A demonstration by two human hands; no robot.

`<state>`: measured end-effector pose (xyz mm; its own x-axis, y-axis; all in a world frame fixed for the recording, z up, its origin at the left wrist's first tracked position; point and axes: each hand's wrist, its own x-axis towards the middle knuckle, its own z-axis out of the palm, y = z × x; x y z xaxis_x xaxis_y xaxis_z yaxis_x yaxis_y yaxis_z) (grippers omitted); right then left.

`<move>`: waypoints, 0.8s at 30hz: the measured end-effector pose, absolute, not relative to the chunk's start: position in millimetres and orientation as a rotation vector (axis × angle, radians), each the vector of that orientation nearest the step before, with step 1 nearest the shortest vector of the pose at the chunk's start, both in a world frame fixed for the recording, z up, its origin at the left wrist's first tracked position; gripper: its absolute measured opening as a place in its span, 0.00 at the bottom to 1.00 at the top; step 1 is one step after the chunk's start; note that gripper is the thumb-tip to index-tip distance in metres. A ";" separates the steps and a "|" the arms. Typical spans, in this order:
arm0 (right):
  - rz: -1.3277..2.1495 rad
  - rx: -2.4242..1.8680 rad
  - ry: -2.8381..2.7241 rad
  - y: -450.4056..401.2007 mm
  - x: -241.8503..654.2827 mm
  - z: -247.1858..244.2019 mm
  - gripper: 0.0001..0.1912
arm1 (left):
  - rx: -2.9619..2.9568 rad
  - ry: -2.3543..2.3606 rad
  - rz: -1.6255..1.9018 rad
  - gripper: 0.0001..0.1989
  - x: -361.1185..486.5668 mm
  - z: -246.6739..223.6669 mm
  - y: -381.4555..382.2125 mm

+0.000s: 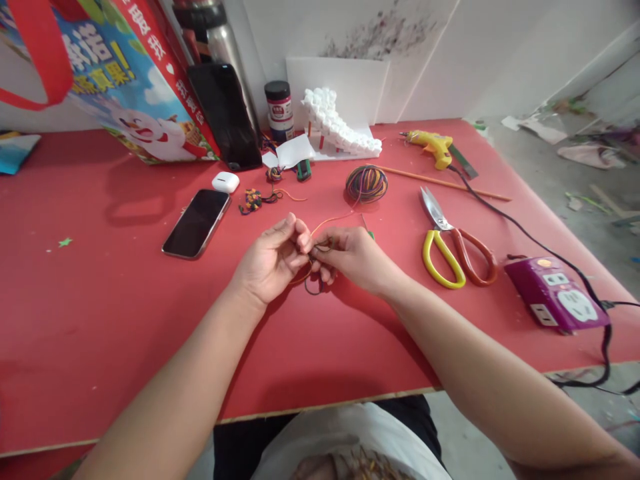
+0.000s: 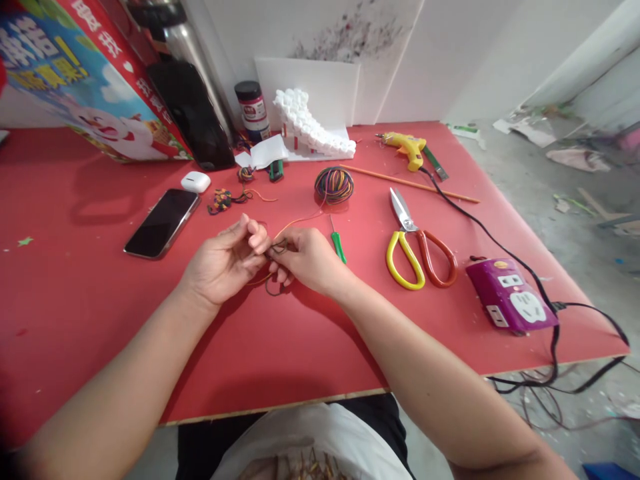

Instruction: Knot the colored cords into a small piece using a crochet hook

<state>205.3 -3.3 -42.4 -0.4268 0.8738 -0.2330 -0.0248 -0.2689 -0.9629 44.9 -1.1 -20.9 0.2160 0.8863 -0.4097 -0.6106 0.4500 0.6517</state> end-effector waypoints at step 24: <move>1.867 -1.066 -1.304 -10.2 197.6 -46.9 0.13 | 0.350 0.938 1.173 0.23 44.4 -22.1 -2.1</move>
